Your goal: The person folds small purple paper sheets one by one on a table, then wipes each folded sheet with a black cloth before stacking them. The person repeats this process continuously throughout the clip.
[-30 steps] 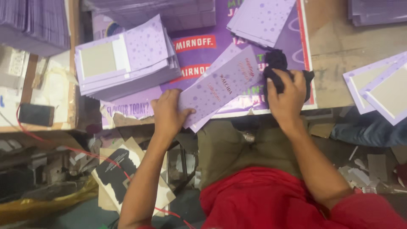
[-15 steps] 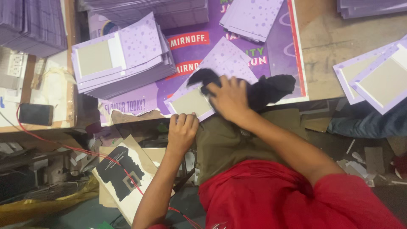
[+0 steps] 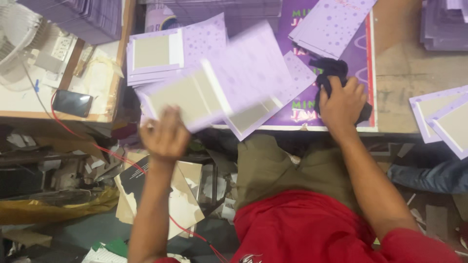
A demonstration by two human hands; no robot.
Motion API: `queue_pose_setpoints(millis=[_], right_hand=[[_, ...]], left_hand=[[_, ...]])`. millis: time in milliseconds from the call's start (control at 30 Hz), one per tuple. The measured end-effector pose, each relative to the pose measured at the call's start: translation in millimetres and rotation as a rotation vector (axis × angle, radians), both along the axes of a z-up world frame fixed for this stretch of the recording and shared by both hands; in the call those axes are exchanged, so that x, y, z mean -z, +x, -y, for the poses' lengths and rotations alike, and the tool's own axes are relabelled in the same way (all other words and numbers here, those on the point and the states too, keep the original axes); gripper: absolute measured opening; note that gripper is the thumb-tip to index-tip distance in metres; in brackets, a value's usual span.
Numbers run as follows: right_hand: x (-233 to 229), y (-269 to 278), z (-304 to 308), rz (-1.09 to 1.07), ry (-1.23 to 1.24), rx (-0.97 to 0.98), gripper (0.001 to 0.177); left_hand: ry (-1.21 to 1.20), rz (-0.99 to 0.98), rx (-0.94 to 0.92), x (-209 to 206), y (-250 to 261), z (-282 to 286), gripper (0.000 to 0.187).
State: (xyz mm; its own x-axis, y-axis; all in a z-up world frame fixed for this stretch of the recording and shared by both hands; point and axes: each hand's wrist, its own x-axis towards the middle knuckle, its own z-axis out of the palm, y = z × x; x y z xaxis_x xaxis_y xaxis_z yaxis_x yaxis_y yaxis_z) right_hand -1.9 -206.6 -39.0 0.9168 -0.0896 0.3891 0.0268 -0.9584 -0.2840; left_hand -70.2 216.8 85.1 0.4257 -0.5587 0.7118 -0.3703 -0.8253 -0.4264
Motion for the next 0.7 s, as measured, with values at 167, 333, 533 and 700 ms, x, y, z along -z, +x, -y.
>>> queue_pose_setpoints(millis=[167,333,533,700], right_hand=[[-1,-19,-4,-0.019,-0.023,-0.008,0.034],[-13,5,3,-0.072,0.105,-0.006,0.041],[-29,-2,-33,-0.044,0.384,-0.197,0.039],[-13,60,-111,-0.168,0.006,-0.468,0.043]], left_hand=[[0.125,-0.233,-0.035,-22,77,-79,0.011],[0.371,-0.343,-0.176,-37,121,-74,0.045],[-0.468,-0.824,-0.050,17,49,50,0.064],[-0.303,-0.876,-0.150,119,30,118,0.099]])
